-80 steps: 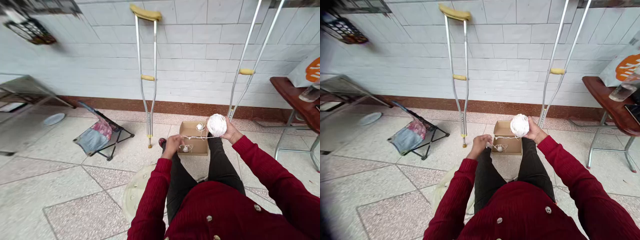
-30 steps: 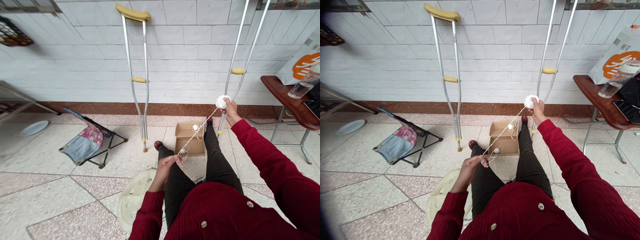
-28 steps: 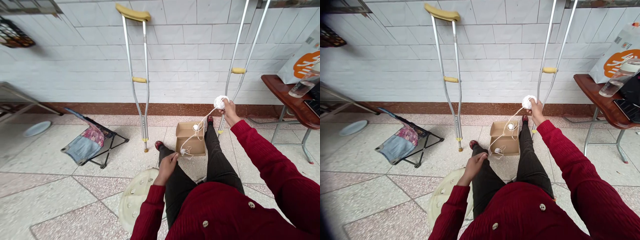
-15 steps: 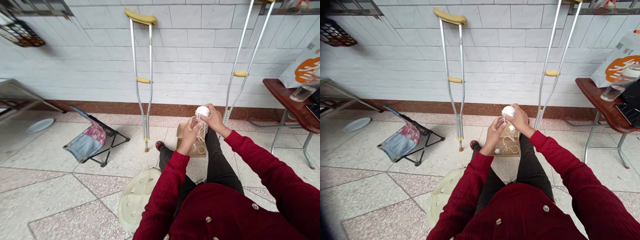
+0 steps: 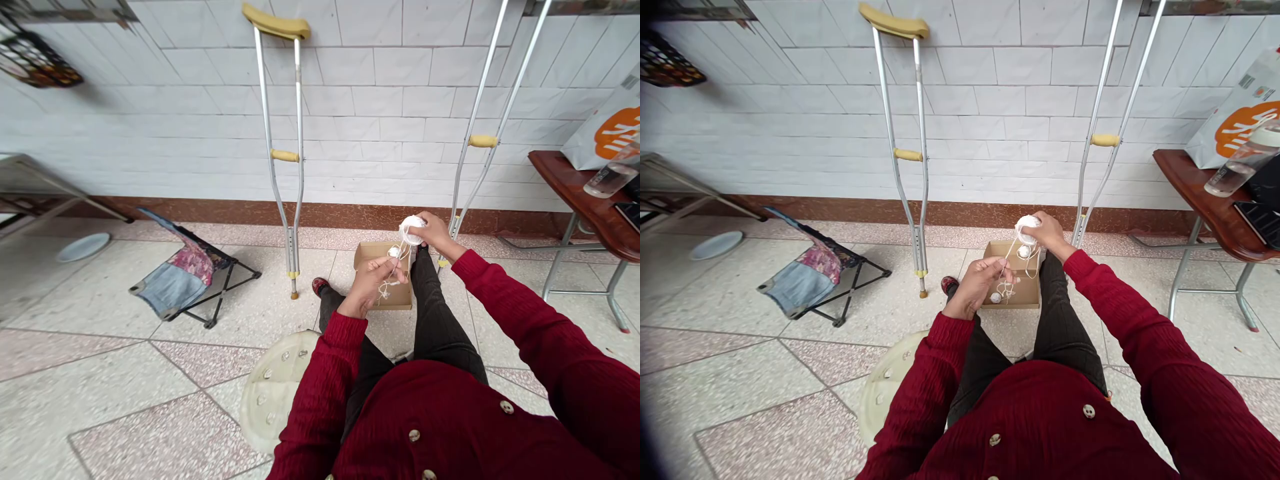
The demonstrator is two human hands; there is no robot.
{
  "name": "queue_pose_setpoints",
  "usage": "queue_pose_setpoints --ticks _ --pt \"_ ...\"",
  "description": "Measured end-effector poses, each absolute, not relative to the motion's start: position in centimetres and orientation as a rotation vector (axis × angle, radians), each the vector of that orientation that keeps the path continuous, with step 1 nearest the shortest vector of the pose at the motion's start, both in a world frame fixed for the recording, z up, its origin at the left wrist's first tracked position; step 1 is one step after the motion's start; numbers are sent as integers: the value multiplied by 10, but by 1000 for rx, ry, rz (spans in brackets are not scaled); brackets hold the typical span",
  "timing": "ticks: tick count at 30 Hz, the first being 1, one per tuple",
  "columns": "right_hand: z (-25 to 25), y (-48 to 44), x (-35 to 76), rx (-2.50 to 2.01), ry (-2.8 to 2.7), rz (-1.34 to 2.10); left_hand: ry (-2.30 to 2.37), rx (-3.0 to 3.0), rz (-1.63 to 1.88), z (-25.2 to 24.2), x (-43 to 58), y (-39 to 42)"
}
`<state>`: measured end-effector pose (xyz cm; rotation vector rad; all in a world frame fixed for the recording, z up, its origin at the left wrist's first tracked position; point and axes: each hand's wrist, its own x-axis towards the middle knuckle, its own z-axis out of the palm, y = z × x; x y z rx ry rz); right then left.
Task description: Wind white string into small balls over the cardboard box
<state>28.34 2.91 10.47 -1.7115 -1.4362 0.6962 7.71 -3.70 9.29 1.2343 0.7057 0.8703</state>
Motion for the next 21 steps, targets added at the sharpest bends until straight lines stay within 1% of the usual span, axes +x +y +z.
queue_pose_setpoints --ticks 4,6,7,11,14,18,21 --pt "105 26 289 -1489 -1026 1492 672 1271 753 75 67 -43" --pt "110 21 287 -1314 -897 1775 668 1299 719 67 66 -46" --pt "114 19 285 -1234 -845 1854 658 1309 697 63 66 -49" --pt "126 13 277 -1010 -753 1998 610 1307 626 49 70 -58" --pt "128 2 272 -971 -832 2133 646 1329 622 36 68 -58" --pt "114 -28 266 -979 -1022 2296 840 1504 661 21 61 -41" --pt "96 -51 265 -1053 -1142 2287 872 1753 644 24 59 -23"
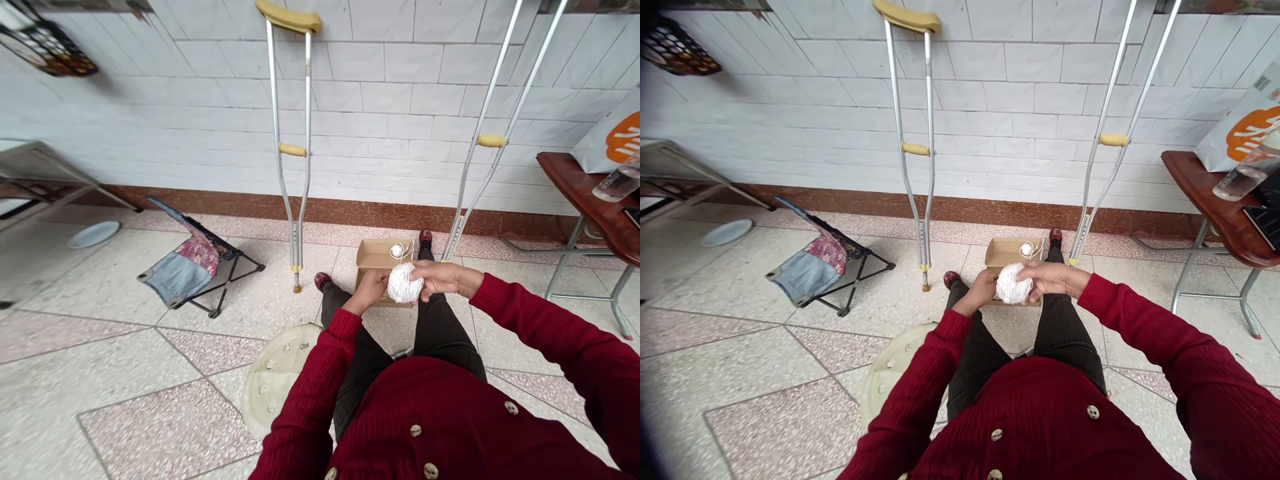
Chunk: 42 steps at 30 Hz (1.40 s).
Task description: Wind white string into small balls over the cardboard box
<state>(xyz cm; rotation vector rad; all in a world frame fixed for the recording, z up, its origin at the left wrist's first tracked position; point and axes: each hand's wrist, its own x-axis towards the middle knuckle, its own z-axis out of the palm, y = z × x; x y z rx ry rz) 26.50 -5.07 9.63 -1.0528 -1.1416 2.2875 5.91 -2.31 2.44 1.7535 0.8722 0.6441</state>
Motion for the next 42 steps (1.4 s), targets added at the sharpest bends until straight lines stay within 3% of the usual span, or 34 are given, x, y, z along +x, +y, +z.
queue_pose_setpoints --ticks 7,13,19,29,32,38,42 --pt "62 -57 267 -1570 -1556 1789 837 2202 383 59 70 5" --pt "43 -38 270 -2008 -2153 823 804 2051 221 76 67 18" --pt "41 -28 274 -1935 -1936 1056 760 1647 329 69 50 2" --pt "65 -13 277 -2089 -2129 386 1008 1617 350 44 31 -3" --pt "72 -5 290 -2047 -2061 479 990 1583 377 30 10 -1" --pt "69 -6 299 -1710 -1766 1295 1241 1888 487 1 1 3" --pt "79 -13 287 -1656 -1837 1291 1178 1973 760 8 38 6"
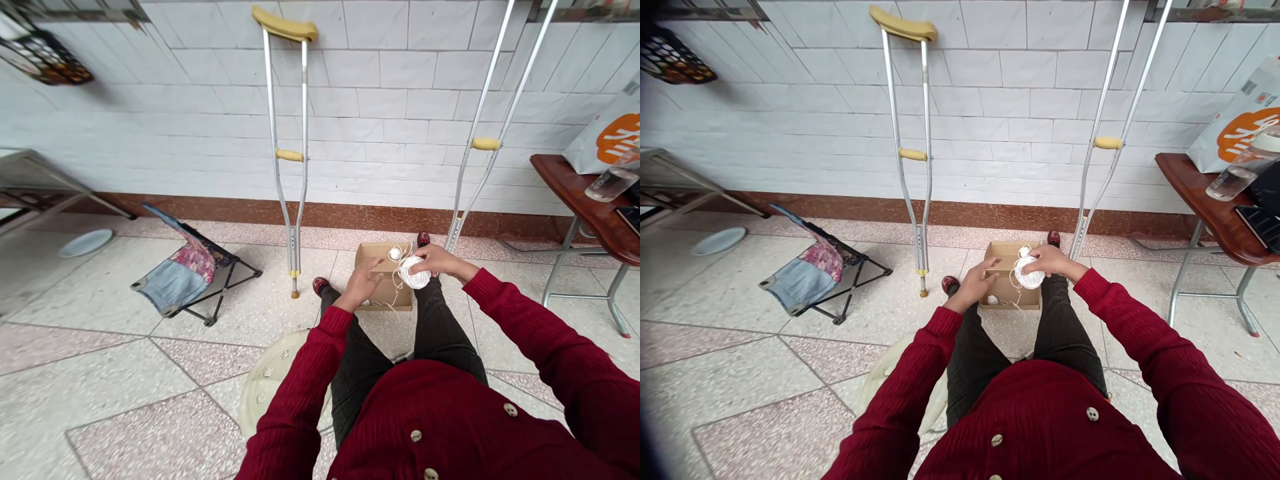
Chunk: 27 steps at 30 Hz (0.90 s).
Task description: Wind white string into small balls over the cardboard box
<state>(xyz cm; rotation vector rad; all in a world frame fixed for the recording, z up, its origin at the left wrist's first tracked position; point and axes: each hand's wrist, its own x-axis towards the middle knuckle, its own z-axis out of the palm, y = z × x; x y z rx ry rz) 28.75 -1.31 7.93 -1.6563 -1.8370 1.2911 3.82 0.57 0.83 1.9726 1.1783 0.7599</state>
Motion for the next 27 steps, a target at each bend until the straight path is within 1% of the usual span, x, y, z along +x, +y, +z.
queue_pose_setpoints --ticks 3,5,7,10,12,15,17,21,24,27 --pt "93 -17 283 -1679 -1923 1220 920 1943 813 21 66 6" --pt "99 -19 284 -1705 -1973 1175 812 1841 688 28 74 5" --pt "99 -19 287 -1763 -2060 1053 823 1738 579 32 74 5" --pt "89 -17 288 -1875 -2236 721 894 1672 573 38 65 3" --pt "78 -14 285 -1945 -2259 538 860 1626 543 43 60 0" --pt "64 -8 278 -1976 -2114 493 766 1476 500 49 56 -10" --pt "57 -1 274 -1965 -1929 658 706 1339 526 52 53 -19" --pt "46 11 272 -1779 -1247 1344 588 1169 536 54 46 -40" --pt "42 16 268 -1634 -1008 1566 595 1138 563 44 44 -53" --pt "44 12 264 -1447 -812 1808 672 1128 596 18 44 -64"
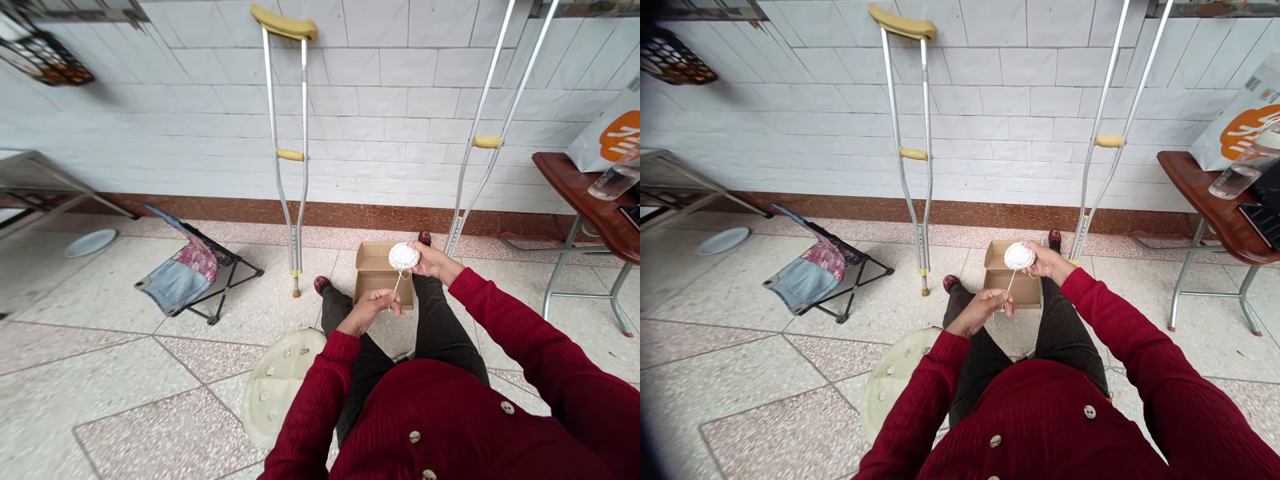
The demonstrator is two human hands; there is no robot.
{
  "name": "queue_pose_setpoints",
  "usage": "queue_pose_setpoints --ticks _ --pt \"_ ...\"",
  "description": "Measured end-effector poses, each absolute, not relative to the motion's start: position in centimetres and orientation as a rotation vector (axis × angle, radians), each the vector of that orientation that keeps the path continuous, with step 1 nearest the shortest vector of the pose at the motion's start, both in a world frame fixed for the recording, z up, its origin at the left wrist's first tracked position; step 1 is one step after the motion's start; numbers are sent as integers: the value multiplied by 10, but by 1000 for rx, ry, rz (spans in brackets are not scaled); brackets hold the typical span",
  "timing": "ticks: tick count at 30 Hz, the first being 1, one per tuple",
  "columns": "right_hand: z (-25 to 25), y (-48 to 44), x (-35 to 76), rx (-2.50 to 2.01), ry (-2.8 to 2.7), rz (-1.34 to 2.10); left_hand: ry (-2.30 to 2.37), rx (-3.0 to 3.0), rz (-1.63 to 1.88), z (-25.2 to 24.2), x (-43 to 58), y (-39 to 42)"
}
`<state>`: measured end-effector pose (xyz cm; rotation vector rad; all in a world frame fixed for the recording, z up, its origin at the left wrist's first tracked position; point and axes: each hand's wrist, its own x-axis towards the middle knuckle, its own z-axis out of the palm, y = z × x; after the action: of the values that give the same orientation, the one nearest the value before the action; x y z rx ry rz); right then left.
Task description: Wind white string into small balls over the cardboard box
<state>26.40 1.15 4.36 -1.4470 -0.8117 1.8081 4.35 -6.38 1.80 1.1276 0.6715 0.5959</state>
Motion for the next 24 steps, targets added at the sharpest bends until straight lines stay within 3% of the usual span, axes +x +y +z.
queue_pose_setpoints --ticks 3,9,16,24 --pt "49 1 262 -1275 -673 2004 780 1181 642 -11 43 -75" --pt "53 -14 260 -1205 -619 2061 922 1425 669 -38 47 -90" --pt "41 -6 279 -1315 -585 1904 859 1474 585 -14 24 -94" --pt "40 -19 291 -1282 -784 1896 893 1170 872 22 -6 -99"
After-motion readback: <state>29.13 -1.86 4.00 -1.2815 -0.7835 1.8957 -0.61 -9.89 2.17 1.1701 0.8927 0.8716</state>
